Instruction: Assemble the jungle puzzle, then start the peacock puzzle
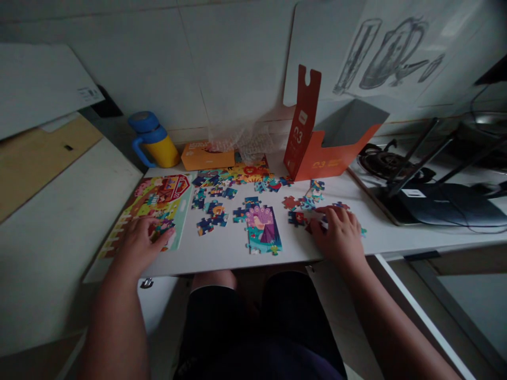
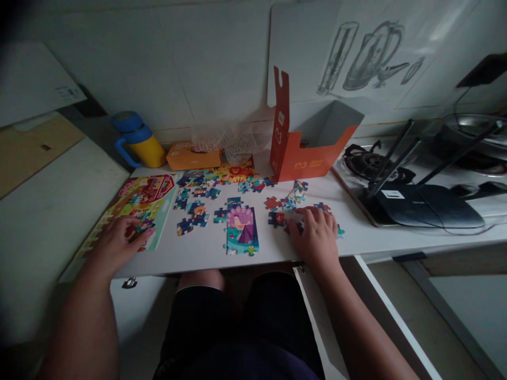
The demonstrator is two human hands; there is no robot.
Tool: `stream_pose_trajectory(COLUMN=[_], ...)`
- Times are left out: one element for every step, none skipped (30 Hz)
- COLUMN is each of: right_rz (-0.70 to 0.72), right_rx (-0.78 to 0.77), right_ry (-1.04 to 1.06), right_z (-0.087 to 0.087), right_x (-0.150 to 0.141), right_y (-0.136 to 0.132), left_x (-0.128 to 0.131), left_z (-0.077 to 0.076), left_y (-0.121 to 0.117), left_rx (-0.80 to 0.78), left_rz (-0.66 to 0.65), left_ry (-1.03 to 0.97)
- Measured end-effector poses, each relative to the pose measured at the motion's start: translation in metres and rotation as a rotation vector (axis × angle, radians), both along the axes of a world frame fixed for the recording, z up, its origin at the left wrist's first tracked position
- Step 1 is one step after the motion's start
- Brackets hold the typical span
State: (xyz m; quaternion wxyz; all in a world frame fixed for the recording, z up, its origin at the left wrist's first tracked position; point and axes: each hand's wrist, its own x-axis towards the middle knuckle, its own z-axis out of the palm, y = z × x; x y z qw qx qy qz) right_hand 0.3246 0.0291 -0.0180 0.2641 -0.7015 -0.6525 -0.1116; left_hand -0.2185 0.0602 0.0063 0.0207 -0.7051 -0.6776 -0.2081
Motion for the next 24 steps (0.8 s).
stream_pose_trajectory(right_rz=[-0.002, -0.002, -0.002, -0.001, 0.001, 0.003, 0.004, 0.004, 0.002, -0.001, -0.004, -0.006, -0.009, -0.011, -0.010, -0.008, -0.004, -0.001, 0.002, 0.001, 0.001, 0.000, -0.001, 0.000], right_rx=[-0.001, -0.004, -0.006, -0.006, -0.003, 0.001, 0.003, 0.005, 0.005, 0.003, 0.001, -0.001, -0.003, -0.006, -0.011, -0.015, -0.018, -0.022, -0.026, -0.030, -0.034, -0.038, -0.041, -0.042], right_ry=[-0.003, -0.005, -0.006, -0.004, -0.002, 0.001, 0.002, 0.001, -0.002, -0.006, -0.011, -0.015, -0.017, -0.016, -0.011, -0.005, 0.002, 0.009, 0.016, 0.022, 0.027, 0.031, 0.034, 0.035], right_z=[0.000, 0.000, 0.001, 0.001, 0.001, 0.001, 0.001, 0.001, 0.000, 0.000, -0.001, -0.001, -0.002, -0.002, -0.002, -0.002, -0.002, -0.002, -0.002, -0.002, -0.002, -0.002, -0.002, -0.002], right_x=[0.000, -0.001, -0.001, -0.001, -0.002, -0.002, -0.002, -0.002, -0.002, -0.002, -0.002, -0.001, -0.001, -0.001, 0.000, 0.000, 0.000, 0.000, 0.000, 0.000, 0.000, 0.000, 0.001, 0.001], right_y=[0.000, 0.000, 0.000, 0.000, 0.000, -0.001, -0.001, -0.001, -0.002, -0.002, -0.002, -0.002, -0.001, -0.001, -0.001, 0.000, 0.000, 0.000, 0.001, 0.001, 0.001, 0.001, 0.002, 0.002], left_x=[0.007, 0.015, 0.025, 0.037, 0.050, 0.064, 0.079, 0.094, 0.109, 0.123, 0.135, 0.147, 0.156, 0.164, 0.171, 0.175, 0.179, 0.181, 0.182, 0.182, 0.181, 0.180, 0.178, 0.176], left_z=[0.003, 0.007, 0.011, 0.015, 0.019, 0.023, 0.026, 0.029, 0.030, 0.031, 0.030, 0.029, 0.028, 0.025, 0.023, 0.021, 0.019, 0.018, 0.017, 0.017, 0.017, 0.018, 0.019, 0.020], left_y=[0.003, 0.007, 0.012, 0.019, 0.027, 0.037, 0.047, 0.060, 0.073, 0.087, 0.101, 0.115, 0.130, 0.143, 0.156, 0.167, 0.178, 0.187, 0.196, 0.203, 0.209, 0.214, 0.219, 0.222], left_rx=[-0.002, 0.006, 0.024, 0.042, 0.050, 0.053, 0.039, 0.025, 0.000, -0.026, -0.054, -0.080, -0.105, -0.137, -0.176, -0.218, -0.234, -0.243, -0.247, -0.248, -0.249, -0.249, -0.244, -0.239], left_rz=[0.006, 0.003, -0.012, -0.052, -0.109, -0.175, -0.250, -0.316, -0.369, -0.404, -0.427, -0.443, -0.447, -0.437, -0.416, -0.412, -0.409, -0.410, -0.415, -0.420, -0.427, -0.434, -0.442, -0.449], left_ry=[0.027, 0.056, 0.084, 0.102, 0.102, 0.089, 0.081, 0.077, 0.088, 0.110, 0.142, 0.179, 0.217, 0.257, 0.283, 0.297, 0.298, 0.295, 0.286, 0.273, 0.256, 0.234, 0.203, 0.169])
